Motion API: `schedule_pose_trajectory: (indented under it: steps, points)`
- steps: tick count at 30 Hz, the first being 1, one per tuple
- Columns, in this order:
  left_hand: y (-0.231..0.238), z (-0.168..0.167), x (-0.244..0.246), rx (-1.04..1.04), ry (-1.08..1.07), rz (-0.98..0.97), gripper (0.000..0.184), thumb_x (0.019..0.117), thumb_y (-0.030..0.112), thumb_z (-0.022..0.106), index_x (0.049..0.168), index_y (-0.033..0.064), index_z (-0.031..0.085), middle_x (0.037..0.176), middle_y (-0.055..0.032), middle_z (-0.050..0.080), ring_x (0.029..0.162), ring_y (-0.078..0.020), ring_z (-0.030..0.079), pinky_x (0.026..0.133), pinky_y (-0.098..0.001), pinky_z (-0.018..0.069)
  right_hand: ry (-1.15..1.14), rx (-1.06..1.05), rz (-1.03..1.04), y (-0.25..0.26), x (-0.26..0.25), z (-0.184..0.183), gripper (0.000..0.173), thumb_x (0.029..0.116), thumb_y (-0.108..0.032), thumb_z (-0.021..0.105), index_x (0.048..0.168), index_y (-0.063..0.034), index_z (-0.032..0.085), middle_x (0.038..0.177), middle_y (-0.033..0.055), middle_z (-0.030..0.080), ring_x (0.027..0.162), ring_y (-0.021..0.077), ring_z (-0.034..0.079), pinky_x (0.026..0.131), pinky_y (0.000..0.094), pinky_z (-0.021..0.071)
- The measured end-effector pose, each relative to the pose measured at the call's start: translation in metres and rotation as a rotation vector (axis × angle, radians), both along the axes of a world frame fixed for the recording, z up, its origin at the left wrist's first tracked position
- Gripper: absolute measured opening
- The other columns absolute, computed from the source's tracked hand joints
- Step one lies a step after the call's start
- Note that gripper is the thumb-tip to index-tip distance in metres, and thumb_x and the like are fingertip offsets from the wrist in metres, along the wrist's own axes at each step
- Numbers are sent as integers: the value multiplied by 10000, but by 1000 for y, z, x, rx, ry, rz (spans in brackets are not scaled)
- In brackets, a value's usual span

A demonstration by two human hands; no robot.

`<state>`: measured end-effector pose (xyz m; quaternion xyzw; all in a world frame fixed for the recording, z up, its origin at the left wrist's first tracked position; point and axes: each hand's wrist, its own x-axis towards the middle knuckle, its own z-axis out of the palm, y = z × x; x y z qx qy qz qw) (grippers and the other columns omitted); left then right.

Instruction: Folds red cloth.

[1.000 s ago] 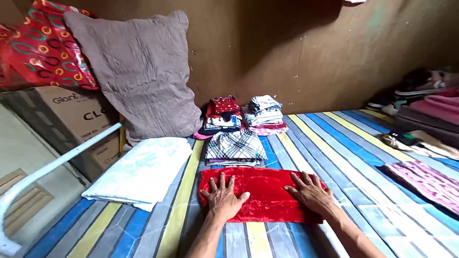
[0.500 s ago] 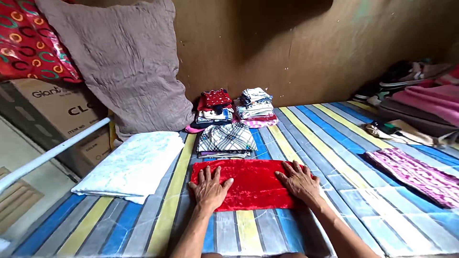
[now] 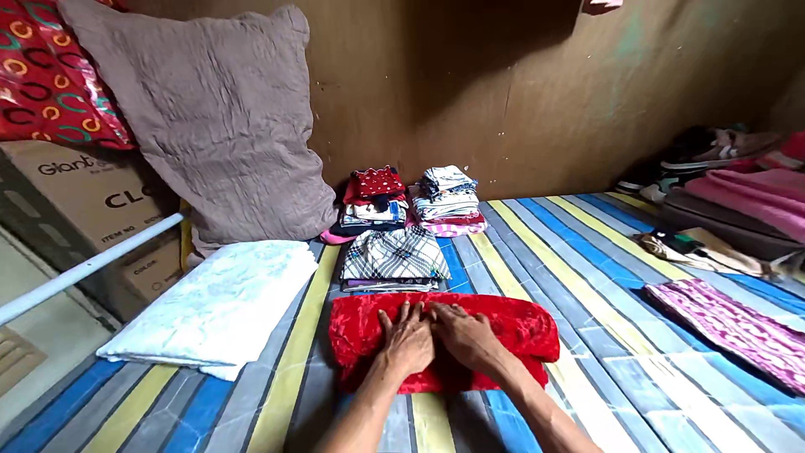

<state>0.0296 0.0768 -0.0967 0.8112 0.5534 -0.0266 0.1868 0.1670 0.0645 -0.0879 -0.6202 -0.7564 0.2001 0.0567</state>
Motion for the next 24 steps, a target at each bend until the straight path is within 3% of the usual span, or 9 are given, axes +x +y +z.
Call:
schedule_pose_trajectory:
  steps: [2,5,9,13,16,21,24]
  points:
    - [10,-8,-1,-9,29,33,505,1101,254,351,1590,132,388,1722,-101,168,1592,-368,77,1142,-804,-4,12,-73,36,10,-6,-13,533,1127,-383,250,1630,-211,282,1694,56,266,1582,320,155,1188,711,68]
    - [15,-15,-3,51,29,59,512,1107,305,292,1592,178,397,1718,-89,191,1591,-359,98,1158,-782,-14,-46,-31,19,17,-7,-24,570,1122,-431,171,1645,-214,233,1715,34,202,1595,310,88,1193,710,7]
    - [11,-19,-5,91,3,86,520,1100,346,297,1607,254,368,1710,-66,226,1590,-338,122,1179,-751,-19,-105,33,-61,8,-10,-30,616,1103,-505,163,1640,-217,257,1708,45,226,1591,314,111,1201,694,32]
    - [4,-28,-29,161,-19,265,624,1058,596,326,1597,286,388,1702,-88,250,1586,-398,89,1145,-798,-39,-178,68,-285,2,24,-38,659,1059,-627,217,1619,-294,320,1703,54,242,1580,369,133,1166,749,78]
    - [2,-26,-53,134,57,431,690,1029,672,320,1624,324,306,1717,-96,187,1581,-422,73,1127,-816,16,-206,39,-445,0,50,-37,699,1043,-660,247,1620,-271,319,1703,87,234,1579,378,131,1174,735,77]
    - [-1,-24,-62,87,20,558,743,1015,678,386,1641,302,254,1727,-89,146,1588,-400,46,1141,-790,82,-195,39,-538,-1,55,-42,703,1030,-681,263,1608,-290,348,1707,73,223,1582,375,105,1166,746,27]
    - [-1,-26,-73,74,-24,601,782,1010,665,426,1646,248,245,1735,-62,117,1592,-383,21,1156,-771,62,-131,46,-603,-4,74,-46,677,1031,-674,295,1612,-326,329,1719,56,181,1578,391,107,1137,778,80]
